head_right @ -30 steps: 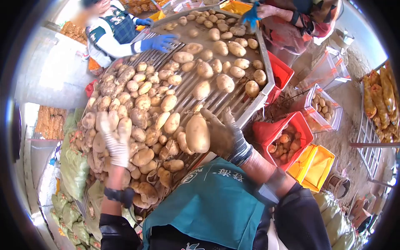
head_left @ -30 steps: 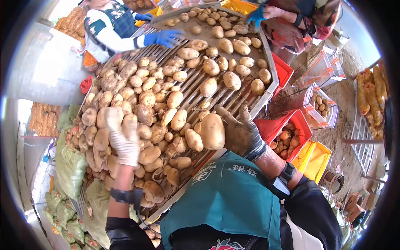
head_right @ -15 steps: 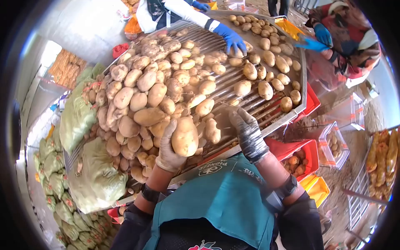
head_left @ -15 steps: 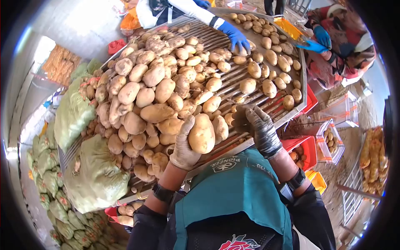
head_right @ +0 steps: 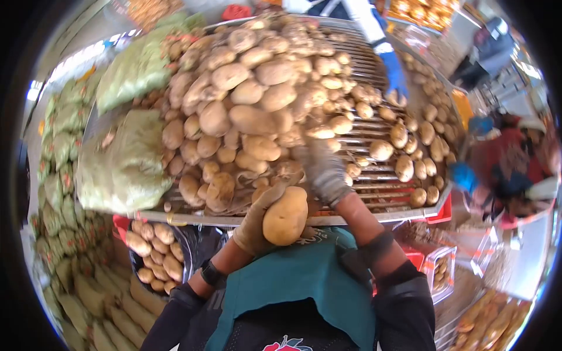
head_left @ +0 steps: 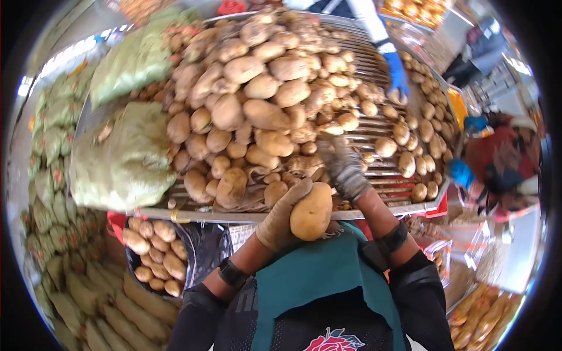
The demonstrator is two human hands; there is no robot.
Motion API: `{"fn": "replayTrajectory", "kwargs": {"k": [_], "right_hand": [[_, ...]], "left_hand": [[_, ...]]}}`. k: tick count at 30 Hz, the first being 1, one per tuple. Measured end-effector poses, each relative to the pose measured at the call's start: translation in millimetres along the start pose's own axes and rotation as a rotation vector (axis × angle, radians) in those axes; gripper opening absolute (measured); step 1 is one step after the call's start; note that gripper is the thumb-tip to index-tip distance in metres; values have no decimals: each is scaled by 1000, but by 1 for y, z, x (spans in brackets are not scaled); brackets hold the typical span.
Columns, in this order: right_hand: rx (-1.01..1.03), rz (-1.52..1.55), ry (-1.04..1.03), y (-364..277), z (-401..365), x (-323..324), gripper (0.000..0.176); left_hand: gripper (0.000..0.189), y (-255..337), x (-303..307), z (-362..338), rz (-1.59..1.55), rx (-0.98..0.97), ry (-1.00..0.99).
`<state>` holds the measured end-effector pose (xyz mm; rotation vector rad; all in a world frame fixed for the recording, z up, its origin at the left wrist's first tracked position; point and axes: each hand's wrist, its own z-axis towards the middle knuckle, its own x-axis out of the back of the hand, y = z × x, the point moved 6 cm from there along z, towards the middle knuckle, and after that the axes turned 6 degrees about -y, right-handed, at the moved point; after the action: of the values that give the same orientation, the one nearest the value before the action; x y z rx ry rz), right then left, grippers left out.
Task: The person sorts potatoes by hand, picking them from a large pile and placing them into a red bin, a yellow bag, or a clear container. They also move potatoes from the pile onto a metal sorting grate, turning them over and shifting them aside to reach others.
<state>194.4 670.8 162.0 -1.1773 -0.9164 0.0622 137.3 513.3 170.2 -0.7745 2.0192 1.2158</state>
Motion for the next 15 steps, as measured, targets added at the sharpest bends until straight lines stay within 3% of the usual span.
{"fn": "replayTrajectory", "kwargs": {"k": [1,2,3,4,6,7,8,10,12,13,14,15], "right_hand": [[244,-209,137,-3,-7,11,24],[-65,274,-31,94,1,-17,29],[24,481,14,66,-22,-2,37],[51,504,-69,74,-31,-5,37],[-67,383,82,122,-49,-4,36],[-127,322,164,137,-60,4,36],[-172,-241,67,132,-74,13,39],[-257,-210,105,143,-105,2,53],[-593,548,178,189,-110,-8,62],[-263,-101,113,189,-108,-3,74],[-256,-98,99,213,-114,0,74],[-330,91,107,241,-117,2,70]], "left_hand": [[50,9,-7,-7,-264,-47,-26],[50,23,-14,-16,-523,-112,-60],[50,41,-18,-29,-549,-213,-8],[50,38,5,-36,-571,-289,37],[50,30,51,-57,-573,-367,-112],[47,21,64,-79,-582,-395,120],[51,13,79,-95,-550,-443,153],[58,-4,98,-132,-513,-491,260],[60,-28,129,-164,-527,-568,315],[63,-36,139,-183,-530,-603,345],[63,-38,145,-206,-519,-646,430],[62,-43,158,-227,-509,-704,538]]}}
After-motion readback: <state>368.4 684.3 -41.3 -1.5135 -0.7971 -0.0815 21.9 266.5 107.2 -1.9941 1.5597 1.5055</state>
